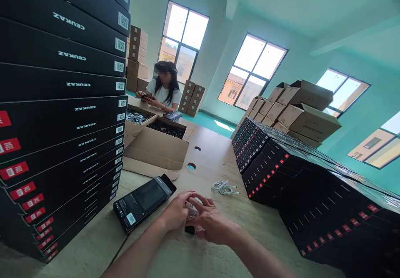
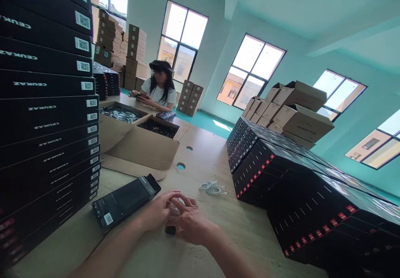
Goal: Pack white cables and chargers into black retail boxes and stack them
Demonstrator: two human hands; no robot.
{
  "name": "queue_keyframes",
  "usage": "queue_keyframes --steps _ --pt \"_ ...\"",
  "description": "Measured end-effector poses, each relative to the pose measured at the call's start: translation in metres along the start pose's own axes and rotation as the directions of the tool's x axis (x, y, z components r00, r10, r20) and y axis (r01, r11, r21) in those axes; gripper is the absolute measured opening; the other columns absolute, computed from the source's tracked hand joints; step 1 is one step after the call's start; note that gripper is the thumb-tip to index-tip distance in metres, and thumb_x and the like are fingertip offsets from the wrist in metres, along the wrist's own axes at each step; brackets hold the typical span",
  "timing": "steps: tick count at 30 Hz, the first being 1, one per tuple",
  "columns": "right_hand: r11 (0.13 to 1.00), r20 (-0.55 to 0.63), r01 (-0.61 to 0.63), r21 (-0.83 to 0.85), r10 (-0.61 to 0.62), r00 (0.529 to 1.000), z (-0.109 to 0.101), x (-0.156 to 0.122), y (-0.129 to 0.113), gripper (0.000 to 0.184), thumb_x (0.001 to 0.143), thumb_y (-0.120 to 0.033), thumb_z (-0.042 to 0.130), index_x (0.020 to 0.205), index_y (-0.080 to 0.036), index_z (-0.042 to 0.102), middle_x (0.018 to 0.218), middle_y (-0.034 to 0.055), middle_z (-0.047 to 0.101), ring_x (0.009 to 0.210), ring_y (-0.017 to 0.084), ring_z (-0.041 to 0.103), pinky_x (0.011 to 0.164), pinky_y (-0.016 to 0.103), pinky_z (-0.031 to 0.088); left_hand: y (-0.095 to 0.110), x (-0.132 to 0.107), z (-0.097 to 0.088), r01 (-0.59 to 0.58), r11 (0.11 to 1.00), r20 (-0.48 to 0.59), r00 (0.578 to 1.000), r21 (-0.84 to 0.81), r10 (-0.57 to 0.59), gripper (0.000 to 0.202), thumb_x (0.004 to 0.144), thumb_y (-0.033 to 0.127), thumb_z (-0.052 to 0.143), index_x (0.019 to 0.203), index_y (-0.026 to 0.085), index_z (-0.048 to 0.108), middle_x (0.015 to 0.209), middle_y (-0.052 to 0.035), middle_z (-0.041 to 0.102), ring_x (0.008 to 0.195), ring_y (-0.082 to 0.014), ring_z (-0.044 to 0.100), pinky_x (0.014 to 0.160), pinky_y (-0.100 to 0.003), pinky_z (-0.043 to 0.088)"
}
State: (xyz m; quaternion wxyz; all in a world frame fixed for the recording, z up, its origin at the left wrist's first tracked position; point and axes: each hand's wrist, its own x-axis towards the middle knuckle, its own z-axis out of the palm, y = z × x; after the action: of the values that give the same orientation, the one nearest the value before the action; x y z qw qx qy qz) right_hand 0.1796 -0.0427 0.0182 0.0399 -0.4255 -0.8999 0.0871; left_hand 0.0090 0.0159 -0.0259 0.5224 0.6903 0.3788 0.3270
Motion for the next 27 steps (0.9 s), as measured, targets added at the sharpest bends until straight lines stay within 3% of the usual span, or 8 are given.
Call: queue_keyframes --steps 5,14,19,21,23,25,27 --pt "0.995 0.004 -0.074 0.073 0.074 0.997 0.01 0.004 0.001 0.034 0.072 -0.016 0.077 0.101 -0.034 0.078 0.162 -0.0032 0.033 0.151 0.033 0.023 0.12 0.052 0.021 0.01 -0.003 -0.003 -0.022 0.999 0.024 0.999 -0.032 0.023 0.054 0.068 0.014 0.054 0.12 0.019 0.068 0.131 -0.0085 0.069 0.124 -0.0249 0.062 0.105 -0.035 0.05" --pt "0.993 -0.143 -0.001 0.119 0.018 0.99 0.008 -0.001 0.006 0.01 0.073 -0.021 0.082 0.08 -0.026 0.077 0.151 -0.0001 0.052 0.149 0.029 0.032 0.119 0.045 0.028 -0.006 0.002 -0.002 -0.006 1.0 0.002 1.0 0.007 0.006 0.061 0.067 0.012 0.054 0.126 0.018 0.065 0.144 -0.0098 0.061 0.136 -0.0252 0.054 0.113 -0.037 0.044" --pt "0.993 -0.113 0.016 0.116 -0.003 0.994 0.001 -0.011 0.011 0.024 0.068 -0.022 0.088 0.089 -0.027 0.078 0.154 0.002 0.05 0.15 0.03 0.032 0.12 0.047 0.028 -0.004 0.001 -0.003 -0.03 0.998 0.022 0.999 0.057 0.028 0.054 0.069 0.014 0.056 0.122 0.019 0.069 0.146 -0.0105 0.058 0.137 -0.0256 0.051 0.115 -0.038 0.041" --pt "0.982 -0.102 -0.046 0.181 0.066 0.993 -0.006 -0.018 0.027 0.027 0.067 -0.02 0.089 0.091 -0.028 0.078 0.149 0.0021 0.056 0.145 0.028 0.041 0.116 0.044 0.035 -0.003 0.0 -0.004 -0.043 0.996 0.034 0.999 0.079 0.04 0.052 0.067 0.014 0.058 0.117 0.019 0.07 0.145 -0.011 0.058 0.138 -0.0261 0.05 0.117 -0.039 0.039" --pt "0.958 -0.14 -0.204 0.203 0.234 0.962 -0.013 -0.026 0.052 0.024 0.071 -0.014 0.084 0.089 -0.028 0.078 0.132 0.0017 0.068 0.129 0.024 0.057 0.107 0.037 0.044 -0.002 0.0 -0.004 -0.051 0.994 0.038 0.998 0.1 0.048 0.051 0.064 0.012 0.058 0.112 0.018 0.072 0.143 -0.0115 0.059 0.137 -0.0267 0.05 0.117 -0.04 0.038" --pt "0.898 -0.224 -0.407 0.166 0.436 0.871 -0.017 -0.033 0.083 0.023 0.075 -0.007 0.075 0.09 -0.025 0.077 0.112 0.0032 0.074 0.108 0.023 0.068 0.097 0.035 0.05 -0.001 -0.001 -0.003 -0.058 0.992 0.037 0.998 0.115 0.055 0.053 0.059 0.009 0.058 0.109 0.019 0.073 0.138 -0.0111 0.062 0.133 -0.0272 0.053 0.115 -0.041 0.04" --pt "0.828 -0.303 -0.546 0.127 0.557 0.773 -0.015 -0.036 0.11 0.029 0.079 -0.004 0.065 0.101 -0.02 0.076 0.109 0.0078 0.073 0.095 0.023 0.07 0.088 0.036 0.052 0.001 -0.002 -0.003 -0.065 0.99 0.029 0.998 0.122 0.061 0.055 0.055 0.007 0.057 0.105 0.019 0.075 0.13 -0.0101 0.065 0.128 -0.0274 0.055 0.112 -0.041 0.041"
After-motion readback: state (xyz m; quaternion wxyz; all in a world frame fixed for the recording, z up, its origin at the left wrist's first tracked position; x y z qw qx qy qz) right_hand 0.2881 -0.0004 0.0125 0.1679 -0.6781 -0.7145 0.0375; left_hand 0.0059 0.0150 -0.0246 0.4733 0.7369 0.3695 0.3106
